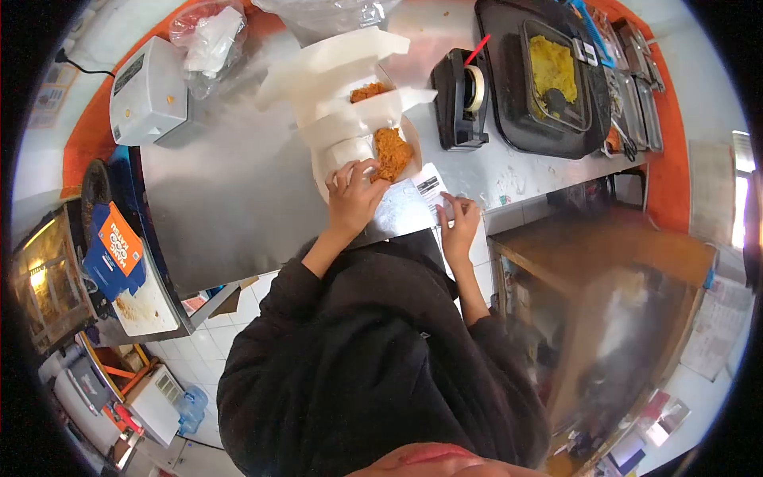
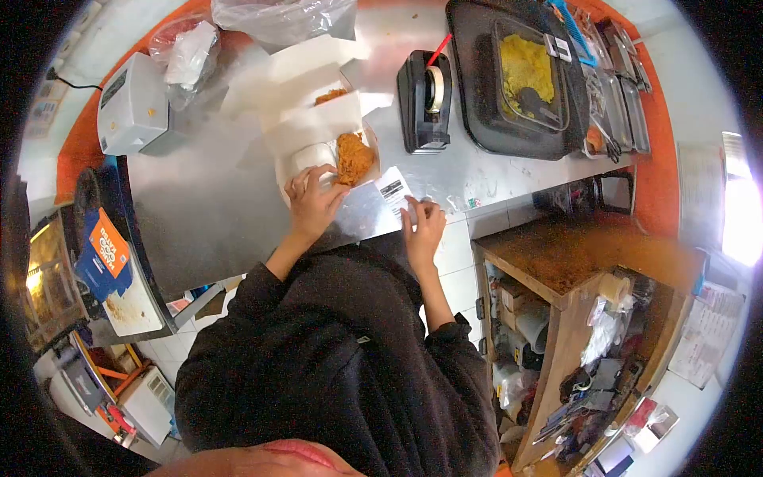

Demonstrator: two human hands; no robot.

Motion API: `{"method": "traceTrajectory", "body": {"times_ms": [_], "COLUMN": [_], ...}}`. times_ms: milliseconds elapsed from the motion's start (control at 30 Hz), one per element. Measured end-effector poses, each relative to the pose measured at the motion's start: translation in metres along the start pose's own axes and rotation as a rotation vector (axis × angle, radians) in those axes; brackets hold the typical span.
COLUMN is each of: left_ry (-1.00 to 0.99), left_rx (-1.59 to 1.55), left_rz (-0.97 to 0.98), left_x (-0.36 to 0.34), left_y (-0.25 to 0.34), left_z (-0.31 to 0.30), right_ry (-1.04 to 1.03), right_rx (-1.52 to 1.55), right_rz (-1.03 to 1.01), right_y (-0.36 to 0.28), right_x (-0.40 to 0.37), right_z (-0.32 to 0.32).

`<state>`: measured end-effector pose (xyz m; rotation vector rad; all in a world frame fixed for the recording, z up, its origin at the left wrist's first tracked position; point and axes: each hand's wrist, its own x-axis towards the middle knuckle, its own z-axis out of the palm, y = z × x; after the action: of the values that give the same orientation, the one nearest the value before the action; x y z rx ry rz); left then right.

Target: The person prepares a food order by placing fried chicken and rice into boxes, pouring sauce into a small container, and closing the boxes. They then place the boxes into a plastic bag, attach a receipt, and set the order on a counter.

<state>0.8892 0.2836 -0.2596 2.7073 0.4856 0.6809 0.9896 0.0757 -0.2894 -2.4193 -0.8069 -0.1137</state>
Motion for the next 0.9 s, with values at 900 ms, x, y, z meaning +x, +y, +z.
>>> {"method": "traceTrajectory", "body": {"times_ms": [900], "left_ry": [0.034], "left_rx": [-0.636], "left_rz": [0.200], "left_x": [0.102], "left_y": [0.135], "left_z": [0.015], "right_ry": [0.606], "right_rx": [0.844], "right_rz": [0.573], "right_y": [0.172], "right_x": [0.060], "right_z": [-0.113]}}
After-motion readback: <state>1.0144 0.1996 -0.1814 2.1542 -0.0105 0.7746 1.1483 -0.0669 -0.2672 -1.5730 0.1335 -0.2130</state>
